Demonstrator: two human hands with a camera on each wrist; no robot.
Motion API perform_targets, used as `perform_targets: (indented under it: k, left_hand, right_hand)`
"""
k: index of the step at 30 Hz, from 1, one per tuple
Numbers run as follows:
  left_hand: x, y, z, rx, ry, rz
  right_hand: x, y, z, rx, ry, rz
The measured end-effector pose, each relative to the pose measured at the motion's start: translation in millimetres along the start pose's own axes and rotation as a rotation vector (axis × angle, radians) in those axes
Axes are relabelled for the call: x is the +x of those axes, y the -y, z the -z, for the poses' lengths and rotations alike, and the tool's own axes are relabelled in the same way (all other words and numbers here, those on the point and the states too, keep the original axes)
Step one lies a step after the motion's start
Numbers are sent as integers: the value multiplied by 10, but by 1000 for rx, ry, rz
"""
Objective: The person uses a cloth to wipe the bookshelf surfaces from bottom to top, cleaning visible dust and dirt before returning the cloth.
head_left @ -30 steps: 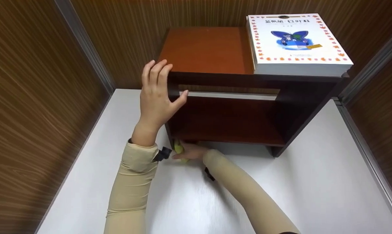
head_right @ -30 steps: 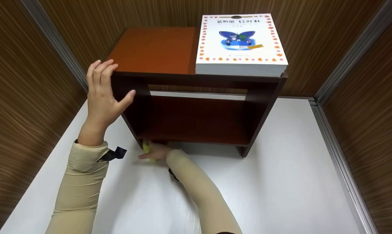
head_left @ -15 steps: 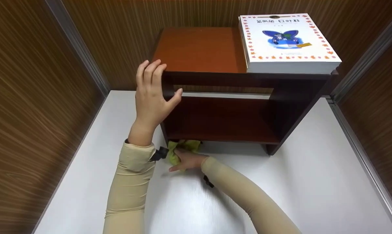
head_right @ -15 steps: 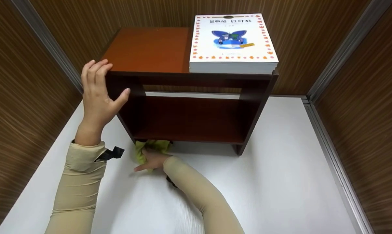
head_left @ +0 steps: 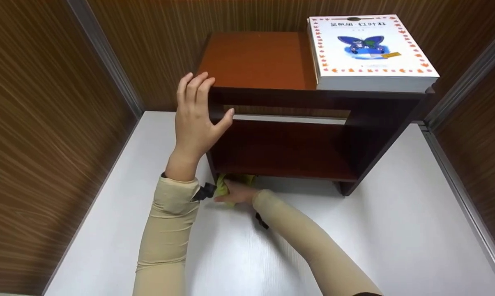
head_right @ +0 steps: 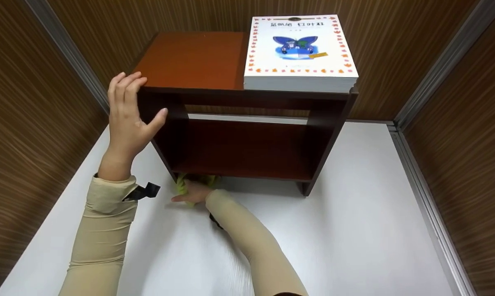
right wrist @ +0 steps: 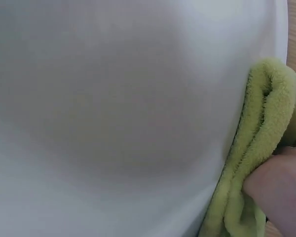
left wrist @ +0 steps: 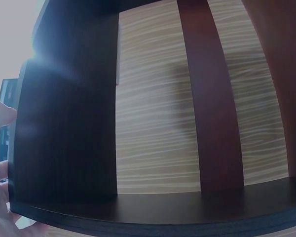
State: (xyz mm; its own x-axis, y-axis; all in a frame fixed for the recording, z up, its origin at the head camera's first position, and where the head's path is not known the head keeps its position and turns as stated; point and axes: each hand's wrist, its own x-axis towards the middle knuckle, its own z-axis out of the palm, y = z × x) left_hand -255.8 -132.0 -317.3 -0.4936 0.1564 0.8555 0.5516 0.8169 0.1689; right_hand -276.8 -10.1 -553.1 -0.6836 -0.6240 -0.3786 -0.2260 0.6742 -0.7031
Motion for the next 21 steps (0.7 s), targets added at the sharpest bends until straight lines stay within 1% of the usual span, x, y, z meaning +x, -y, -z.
perform_targets:
  k: [3, 6, 7, 11, 13, 14, 15, 18, 20, 21]
  left_hand:
    - [4, -17, -10, -9, -4, 2]
    - [-6, -29, -15, -18, -5, 8]
    - [-11, -32, -16, -21, -4, 11]
    - [-27, -42, -18, -31, 1, 19]
    - [-25, -44, -17, -31, 5, 20]
    - [-20, -45, -17, -30, 7, 19]
    - [-15, -46, -17, -30, 9, 17]
    - [-3, -48, -14, -29, 14, 13]
    - [1, -43, -4, -29, 14, 12]
    - [1, -39, 3, -28, 13, 14]
  right_hand:
    - [-2, -38, 42, 31, -1, 11]
    - [-72, -57, 60, 14, 49, 16]
    - [-109, -62, 59, -15, 71, 18]
    - [-319, -92, 34, -219, 161, 35]
    - [-437, -125, 36, -309, 173, 50]
    - [-497, -146, 48, -349, 163, 55]
    - [-556, -172, 70, -363, 153, 51]
    - [-742, -247, 189, -412, 131, -14]
    - [-881, -252, 296, -445, 159, -86]
    - [-963, -229, 353, -468, 190, -125]
